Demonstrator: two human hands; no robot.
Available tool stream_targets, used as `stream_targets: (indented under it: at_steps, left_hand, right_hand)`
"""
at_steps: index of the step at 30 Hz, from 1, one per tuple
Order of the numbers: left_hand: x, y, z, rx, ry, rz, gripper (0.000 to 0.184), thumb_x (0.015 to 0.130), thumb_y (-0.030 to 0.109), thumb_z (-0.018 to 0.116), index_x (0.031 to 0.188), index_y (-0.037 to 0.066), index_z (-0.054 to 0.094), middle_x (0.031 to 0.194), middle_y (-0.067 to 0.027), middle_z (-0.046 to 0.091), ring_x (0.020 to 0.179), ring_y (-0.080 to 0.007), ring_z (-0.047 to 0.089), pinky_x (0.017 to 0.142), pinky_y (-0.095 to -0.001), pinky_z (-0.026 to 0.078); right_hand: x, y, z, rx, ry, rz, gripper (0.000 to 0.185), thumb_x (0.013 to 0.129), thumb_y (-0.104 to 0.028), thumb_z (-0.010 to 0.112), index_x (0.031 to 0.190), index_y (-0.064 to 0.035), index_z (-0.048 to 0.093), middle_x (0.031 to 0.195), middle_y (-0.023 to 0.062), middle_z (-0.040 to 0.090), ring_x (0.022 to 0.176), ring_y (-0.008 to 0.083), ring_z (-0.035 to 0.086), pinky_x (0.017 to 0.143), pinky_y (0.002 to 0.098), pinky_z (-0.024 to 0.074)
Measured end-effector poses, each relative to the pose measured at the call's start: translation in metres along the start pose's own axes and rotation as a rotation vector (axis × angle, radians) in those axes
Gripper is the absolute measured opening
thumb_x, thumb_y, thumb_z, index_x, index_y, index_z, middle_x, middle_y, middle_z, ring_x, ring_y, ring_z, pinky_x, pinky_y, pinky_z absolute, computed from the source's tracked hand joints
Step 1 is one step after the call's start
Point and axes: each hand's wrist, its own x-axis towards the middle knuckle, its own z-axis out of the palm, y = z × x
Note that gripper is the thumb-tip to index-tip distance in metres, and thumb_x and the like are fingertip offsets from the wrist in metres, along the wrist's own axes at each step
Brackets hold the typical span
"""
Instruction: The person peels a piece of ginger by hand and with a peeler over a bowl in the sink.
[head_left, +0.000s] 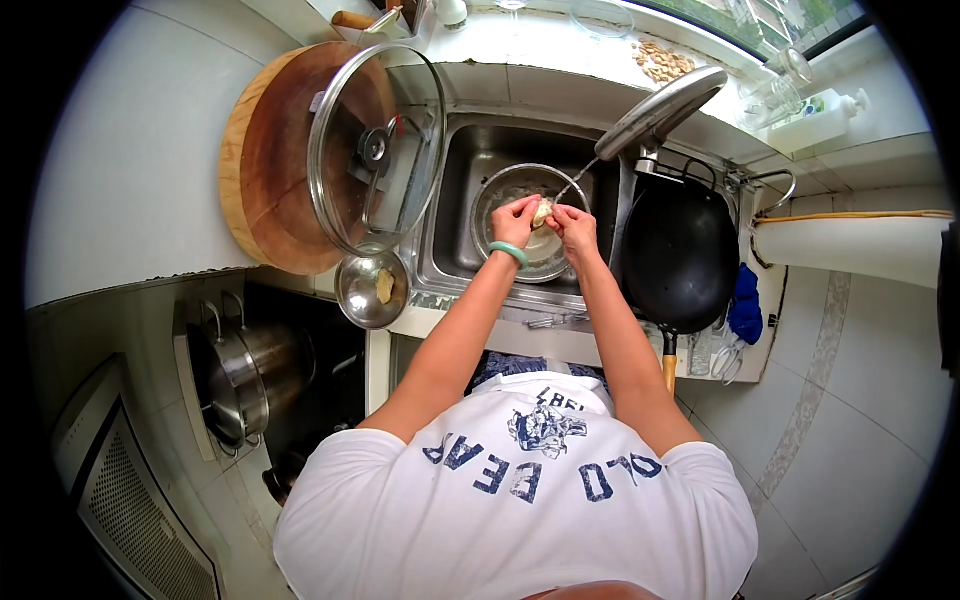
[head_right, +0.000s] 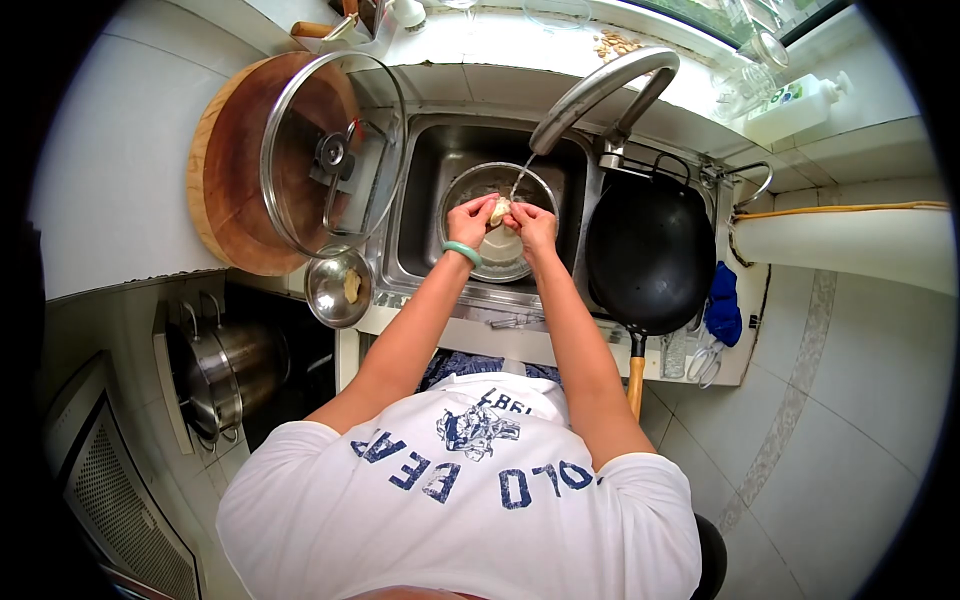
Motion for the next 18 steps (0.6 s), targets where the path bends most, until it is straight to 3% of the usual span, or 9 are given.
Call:
stream_targets:
  at_steps: [4,9,14,16,18]
  left_hand:
    - [0.001,0.0,-0.001,0.122,-0.01,0.066,0.02,0.085,0.008,0.057,0.102,-0.002,0.062,0.093,-0.0082,0.063,0.079,-0.0132,0.061,0.068,-0.0253,0.053]
    - [-0.005,0.015,0.0,0.074,-0.195,0.098,0.021,0.082,0.001,0.058,0.101,-0.004,0.06,0.093,-0.0099,0.064,0.08,-0.0134,0.061,0.071,-0.0252,0.053]
    - [-0.012,0.021,0.005,0.103,-0.107,0.053,0.023,0.078,-0.002,0.061,0.101,-0.006,0.06,0.092,-0.0108,0.064,0.078,-0.0132,0.061,0.07,-0.024,0.053]
    - [-0.013,0.019,0.007,0.088,-0.081,0.056,0.025,0.077,-0.002,0.062,0.101,-0.006,0.06,0.092,-0.0108,0.064,0.078,-0.013,0.061,0.07,-0.0236,0.053]
    - [-0.014,0.018,0.009,0.174,-0.031,0.152,0.027,0.074,-0.001,0.065,0.1,-0.006,0.059,0.09,-0.0108,0.065,0.078,-0.012,0.061,0.069,-0.0229,0.052]
  right_hand:
    - [-0.011,-0.011,0.003,-0.039,-0.053,-0.045,0.021,0.083,-0.013,0.062,0.096,0.0018,0.061,0.076,0.0044,0.063,0.057,0.0075,0.055,0.05,0.0174,0.0437]
    - [-0.018,-0.021,0.01,-0.157,-0.123,-0.126,0.018,0.081,-0.014,0.064,0.091,-0.0004,0.063,0.073,0.0024,0.062,0.055,0.0065,0.052,0.048,0.0176,0.0396]
    - [-0.013,-0.015,0.015,-0.198,-0.082,-0.209,0.013,0.08,-0.014,0.064,0.085,-0.0011,0.065,0.067,0.0003,0.06,0.053,0.0057,0.049,0.047,0.0177,0.0367]
    - [-0.013,-0.014,0.022,-0.203,0.062,-0.21,0.014,0.082,-0.015,0.063,0.082,-0.0012,0.065,0.065,-0.001,0.058,0.052,0.0038,0.046,0.046,0.016,0.0336]
    - [-0.007,-0.009,0.018,-0.125,0.061,-0.181,0.015,0.082,-0.015,0.063,0.081,-0.0006,0.065,0.063,-0.0012,0.057,0.052,0.0044,0.046,0.046,0.0169,0.0341]
